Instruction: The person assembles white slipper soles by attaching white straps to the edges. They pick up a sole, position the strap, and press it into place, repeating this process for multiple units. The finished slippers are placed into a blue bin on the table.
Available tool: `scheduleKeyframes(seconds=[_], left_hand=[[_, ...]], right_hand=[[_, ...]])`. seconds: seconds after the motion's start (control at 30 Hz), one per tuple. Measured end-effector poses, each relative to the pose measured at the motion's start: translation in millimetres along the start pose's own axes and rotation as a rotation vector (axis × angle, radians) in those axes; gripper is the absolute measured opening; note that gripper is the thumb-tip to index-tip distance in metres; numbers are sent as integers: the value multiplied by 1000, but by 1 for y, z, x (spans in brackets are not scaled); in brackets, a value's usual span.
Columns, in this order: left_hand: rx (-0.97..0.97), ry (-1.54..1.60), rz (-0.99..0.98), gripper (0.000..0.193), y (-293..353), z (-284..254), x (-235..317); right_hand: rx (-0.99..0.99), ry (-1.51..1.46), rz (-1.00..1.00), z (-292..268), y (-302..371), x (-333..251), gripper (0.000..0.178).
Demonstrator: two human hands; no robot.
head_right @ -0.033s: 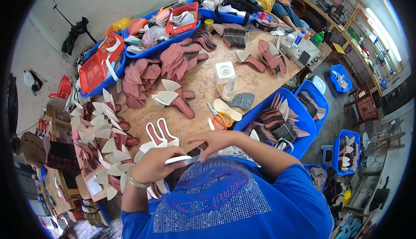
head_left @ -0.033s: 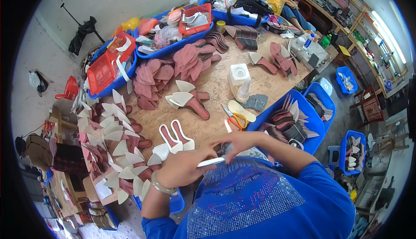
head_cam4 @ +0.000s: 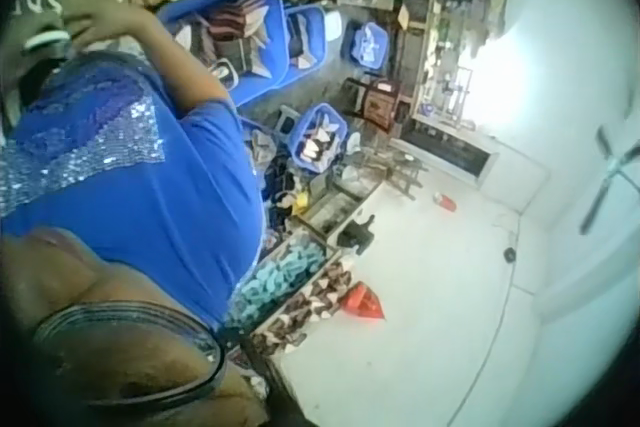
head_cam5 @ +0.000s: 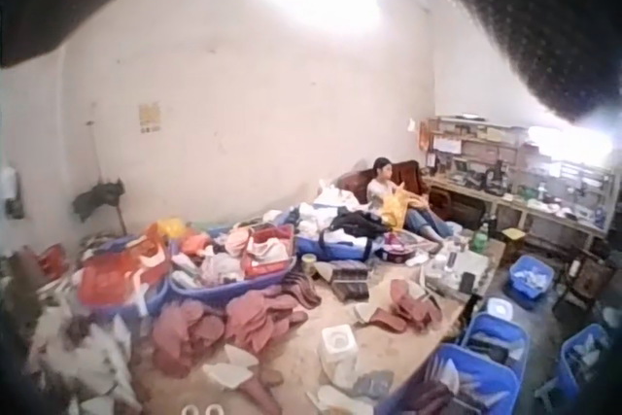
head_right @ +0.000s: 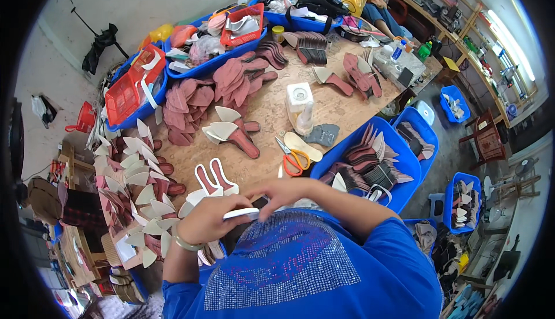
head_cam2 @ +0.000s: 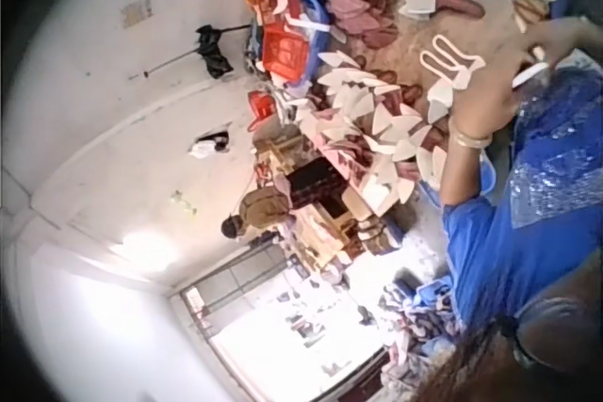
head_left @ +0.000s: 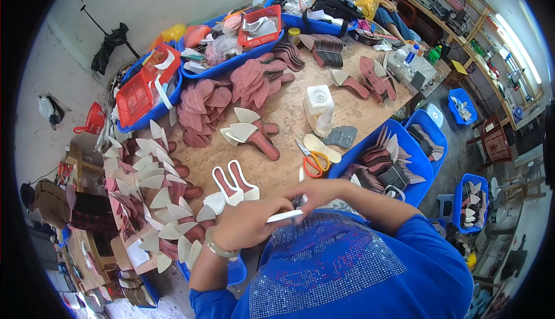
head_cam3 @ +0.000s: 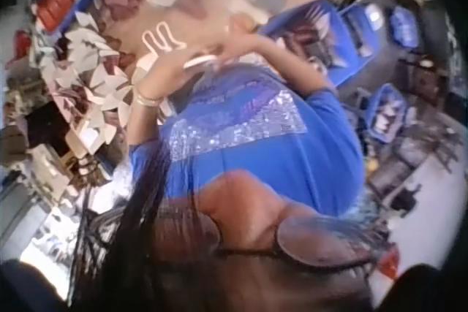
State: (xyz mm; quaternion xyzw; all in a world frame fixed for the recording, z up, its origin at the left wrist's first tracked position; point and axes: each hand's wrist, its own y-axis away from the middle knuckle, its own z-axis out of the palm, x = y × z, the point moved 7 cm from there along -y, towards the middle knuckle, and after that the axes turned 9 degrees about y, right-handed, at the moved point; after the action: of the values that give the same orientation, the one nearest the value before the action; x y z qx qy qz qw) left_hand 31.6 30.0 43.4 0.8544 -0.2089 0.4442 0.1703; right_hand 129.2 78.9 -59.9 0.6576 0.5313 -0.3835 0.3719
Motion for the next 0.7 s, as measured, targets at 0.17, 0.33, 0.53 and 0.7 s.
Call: scheduleKeyframes(seconds=[0.17, 0.33, 0.53, 0.7], left_hand=[[-21, -21, 2, 23, -1, -2, 8], [99, -95, 74, 24, 21, -12, 16], [271, -22, 23, 22, 51, -53, 15], [144, -12, 16, 23, 42, -33, 13]], right_hand=[[-148, -260, 176, 24, -10, -18, 22], [-238, -153, 327, 31, -2, 18, 21], [-241, 518, 672, 25, 73, 201, 26], [-233, 833, 906, 0, 110, 222, 28]])
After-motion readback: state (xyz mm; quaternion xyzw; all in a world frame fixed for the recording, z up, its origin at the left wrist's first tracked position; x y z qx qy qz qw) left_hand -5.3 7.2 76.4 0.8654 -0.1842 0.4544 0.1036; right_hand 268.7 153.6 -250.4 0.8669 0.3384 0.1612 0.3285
